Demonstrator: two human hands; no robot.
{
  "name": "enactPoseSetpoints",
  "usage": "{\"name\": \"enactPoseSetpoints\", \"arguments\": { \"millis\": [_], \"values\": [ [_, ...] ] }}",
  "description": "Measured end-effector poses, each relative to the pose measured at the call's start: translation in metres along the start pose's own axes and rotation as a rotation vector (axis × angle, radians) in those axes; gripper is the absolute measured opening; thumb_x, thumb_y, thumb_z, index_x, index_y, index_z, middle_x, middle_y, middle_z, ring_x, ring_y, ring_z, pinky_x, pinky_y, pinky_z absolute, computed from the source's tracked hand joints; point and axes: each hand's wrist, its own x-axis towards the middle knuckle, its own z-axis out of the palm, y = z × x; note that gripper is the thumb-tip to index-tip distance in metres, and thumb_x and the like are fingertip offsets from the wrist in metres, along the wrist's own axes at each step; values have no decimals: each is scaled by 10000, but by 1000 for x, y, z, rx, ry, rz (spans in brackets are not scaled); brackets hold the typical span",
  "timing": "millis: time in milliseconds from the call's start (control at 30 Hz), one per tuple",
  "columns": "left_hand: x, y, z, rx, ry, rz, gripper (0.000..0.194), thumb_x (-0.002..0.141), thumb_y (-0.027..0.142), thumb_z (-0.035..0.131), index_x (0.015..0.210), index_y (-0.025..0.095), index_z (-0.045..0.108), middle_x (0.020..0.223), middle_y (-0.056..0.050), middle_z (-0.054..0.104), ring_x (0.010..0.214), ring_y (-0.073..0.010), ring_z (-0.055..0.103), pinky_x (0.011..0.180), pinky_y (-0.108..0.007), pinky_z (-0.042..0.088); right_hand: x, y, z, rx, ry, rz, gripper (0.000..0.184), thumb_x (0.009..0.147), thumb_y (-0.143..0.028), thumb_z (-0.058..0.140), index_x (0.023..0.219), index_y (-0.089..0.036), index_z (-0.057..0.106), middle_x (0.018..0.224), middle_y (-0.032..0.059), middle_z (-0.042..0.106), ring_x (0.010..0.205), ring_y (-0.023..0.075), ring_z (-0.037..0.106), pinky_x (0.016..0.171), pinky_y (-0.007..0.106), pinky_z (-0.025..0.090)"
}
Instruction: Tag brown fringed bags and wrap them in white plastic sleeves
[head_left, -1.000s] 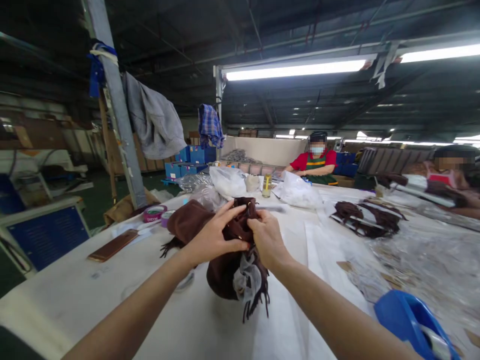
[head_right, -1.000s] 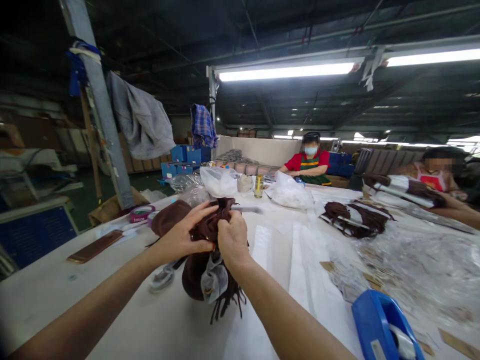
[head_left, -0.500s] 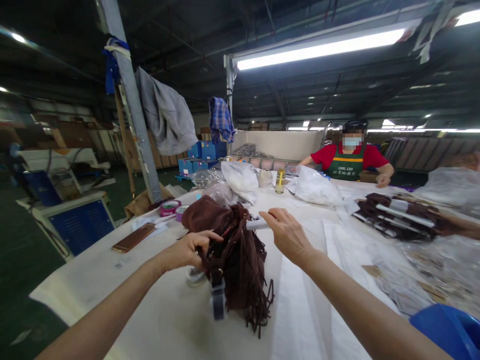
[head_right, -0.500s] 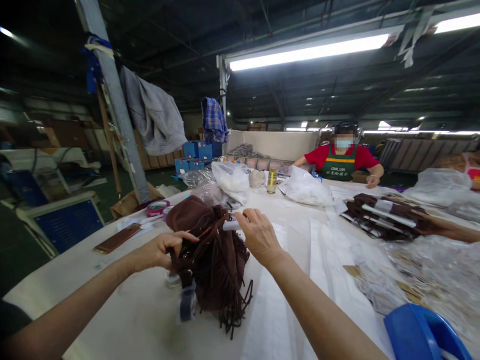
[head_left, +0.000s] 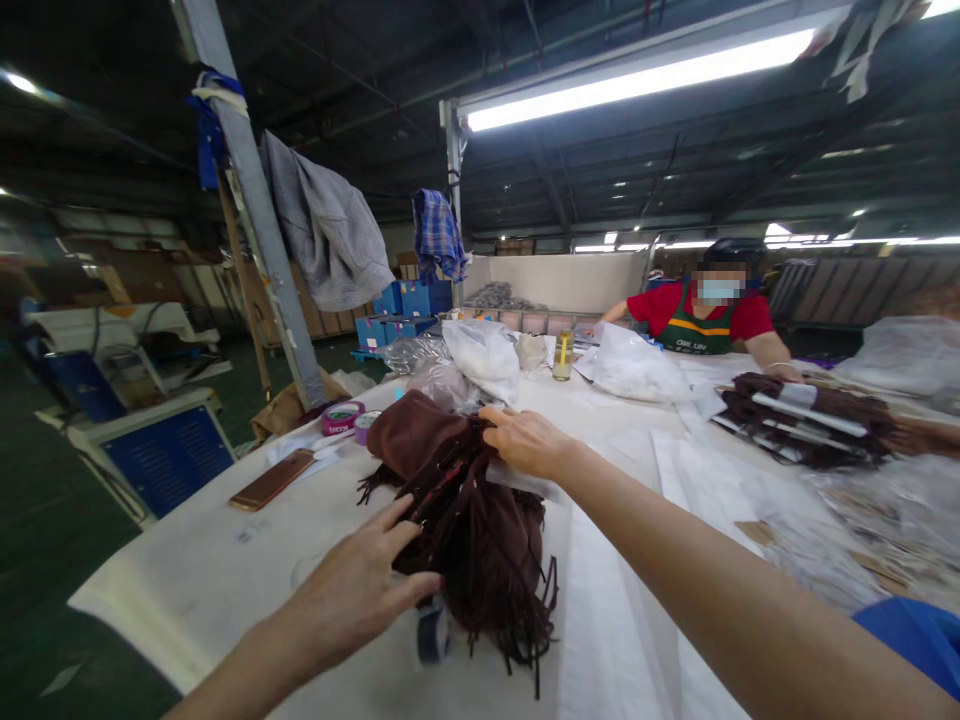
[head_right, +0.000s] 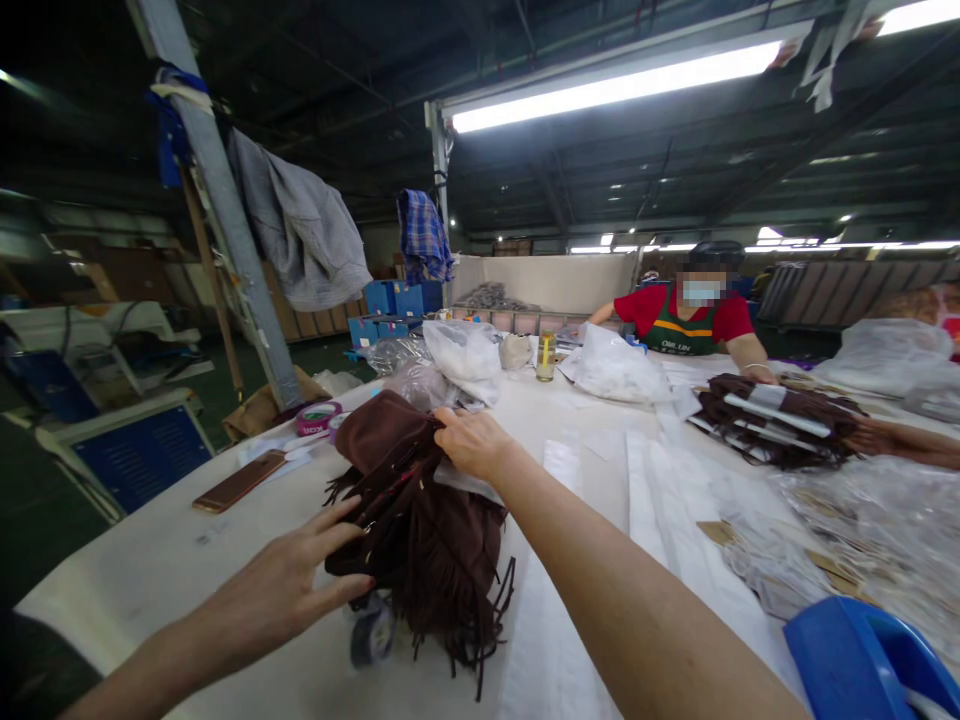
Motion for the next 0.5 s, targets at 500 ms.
{"name": "enactPoseSetpoints", "arguments": {
  "millis": [500],
  "values": [
    [23, 17, -74, -228, 643, 197, 234, 685, 421, 557, 596, 213, 618, 852, -17, 661, 813, -218, 593, 800, -299, 458, -70, 17, -57, 340, 61, 91, 191, 736, -320, 649, 889, -206, 627, 799, 3, 559, 716, 138, 535, 620, 220, 354]
  ]
}}
